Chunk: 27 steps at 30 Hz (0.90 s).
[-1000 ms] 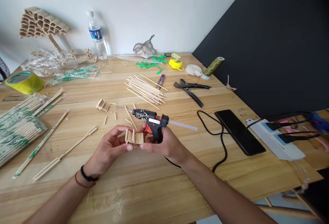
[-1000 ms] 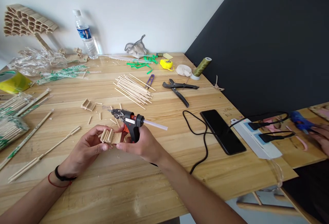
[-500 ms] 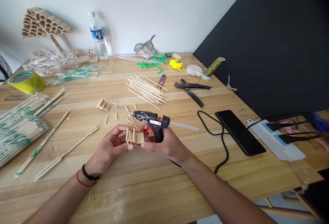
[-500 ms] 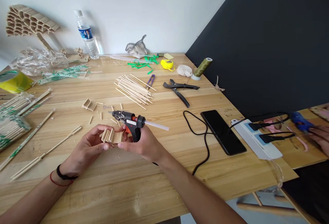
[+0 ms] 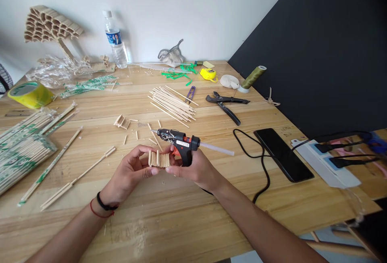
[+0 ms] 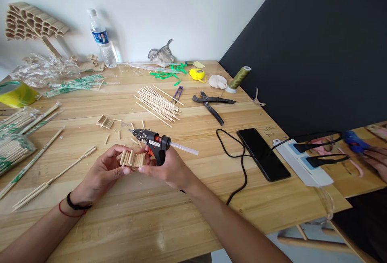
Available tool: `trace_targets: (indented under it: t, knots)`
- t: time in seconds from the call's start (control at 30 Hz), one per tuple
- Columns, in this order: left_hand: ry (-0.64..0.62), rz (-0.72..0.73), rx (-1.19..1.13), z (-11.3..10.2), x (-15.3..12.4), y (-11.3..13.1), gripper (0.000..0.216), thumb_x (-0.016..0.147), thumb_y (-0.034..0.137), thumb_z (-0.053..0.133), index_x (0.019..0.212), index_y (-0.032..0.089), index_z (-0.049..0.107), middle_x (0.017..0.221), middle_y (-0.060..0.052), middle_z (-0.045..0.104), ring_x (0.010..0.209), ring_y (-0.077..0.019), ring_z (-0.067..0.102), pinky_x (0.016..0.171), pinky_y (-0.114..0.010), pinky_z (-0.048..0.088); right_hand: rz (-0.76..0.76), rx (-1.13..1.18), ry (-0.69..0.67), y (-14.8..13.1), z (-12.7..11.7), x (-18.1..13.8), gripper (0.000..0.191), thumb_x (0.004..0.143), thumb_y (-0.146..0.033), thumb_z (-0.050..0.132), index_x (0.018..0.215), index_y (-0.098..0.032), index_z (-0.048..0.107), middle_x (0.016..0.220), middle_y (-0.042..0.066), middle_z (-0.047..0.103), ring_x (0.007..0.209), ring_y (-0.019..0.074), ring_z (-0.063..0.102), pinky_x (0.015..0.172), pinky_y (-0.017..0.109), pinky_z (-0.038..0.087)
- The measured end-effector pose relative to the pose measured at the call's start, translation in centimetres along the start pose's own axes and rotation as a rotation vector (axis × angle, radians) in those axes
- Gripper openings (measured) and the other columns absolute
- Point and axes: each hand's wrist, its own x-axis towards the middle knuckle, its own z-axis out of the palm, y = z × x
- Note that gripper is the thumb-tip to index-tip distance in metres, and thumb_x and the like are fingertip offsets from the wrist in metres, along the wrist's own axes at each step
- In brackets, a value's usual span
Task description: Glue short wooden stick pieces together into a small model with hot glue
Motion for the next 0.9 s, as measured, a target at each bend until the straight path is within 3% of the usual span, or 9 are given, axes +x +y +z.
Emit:
trace_targets:
  t: [0.1, 0.27, 0.43, 0.67, 0.9]
  knots:
    - [-0.001, 0.027, 0.005, -0.08, -0.01, -0.07, 0.034, 0.083, 0.008, 0.082, 0.11, 0.024, 0.071, 0.119, -0.005, 0.077, 0.108, -0.0223, 0.074, 0.092, -0.031, 0.059, -0.004, -0.007, 0.0, 0.06, -0.03, 0.02, 0.041, 0.073, -0.026, 0.086, 0.107, -0.017, 0.064, 0.078, -0.004, 0.055, 0.069, 0.0123, 0.05, 0.063, 0.028, 0.04]
    - [0.005, 0.008, 0.01, -0.03, -0.1, -0.16, 0.036, 0.085, 0.009, 0.081, 0.114, 0.026, 0.069, 0.128, -0.006, 0.074, 0.108, -0.0229, 0.074, 0.091, -0.033, 0.061, -0.009, -0.018, -0.02, 0.18, -0.02, 0.12, 0.038, 0.075, -0.027, 0.085, 0.106, -0.019, 0.064, 0.078, -0.005, 0.056, 0.067, 0.0122, 0.05, 0.063, 0.028, 0.041]
    - [0.039, 0.069, 0.068, 0.12, -0.01, -0.46, 0.038, 0.082, 0.009, 0.084, 0.114, 0.025, 0.069, 0.111, -0.005, 0.076, 0.096, -0.0194, 0.076, 0.081, -0.026, 0.062, -0.01, -0.044, -0.012, 0.43, -0.06, 0.1, 0.039, 0.076, -0.027, 0.085, 0.109, -0.018, 0.066, 0.077, -0.004, 0.055, 0.069, 0.0127, 0.05, 0.064, 0.028, 0.04]
    - [0.071, 0.13, 0.104, 0.49, 0.03, -0.73, 0.039, 0.083, 0.01, 0.083, 0.115, 0.026, 0.068, 0.105, -0.003, 0.076, 0.09, -0.016, 0.076, 0.074, -0.021, 0.06, -0.021, -0.062, -0.015, 0.67, -0.13, 0.24, 0.037, 0.078, -0.027, 0.083, 0.109, -0.017, 0.066, 0.077, -0.004, 0.055, 0.069, 0.0124, 0.049, 0.064, 0.028, 0.04]
    - [0.144, 0.104, 0.14, 0.69, -0.08, -0.85, 0.039, 0.082, 0.015, 0.085, 0.115, 0.024, 0.066, 0.093, -0.001, 0.077, 0.079, -0.0146, 0.074, 0.075, -0.025, 0.061, 0.018, -0.04, 0.006, 0.67, -0.18, 0.43, 0.038, 0.078, -0.034, 0.084, 0.104, -0.017, 0.063, 0.069, -0.006, 0.055, 0.06, 0.0127, 0.05, 0.061, 0.03, 0.039]
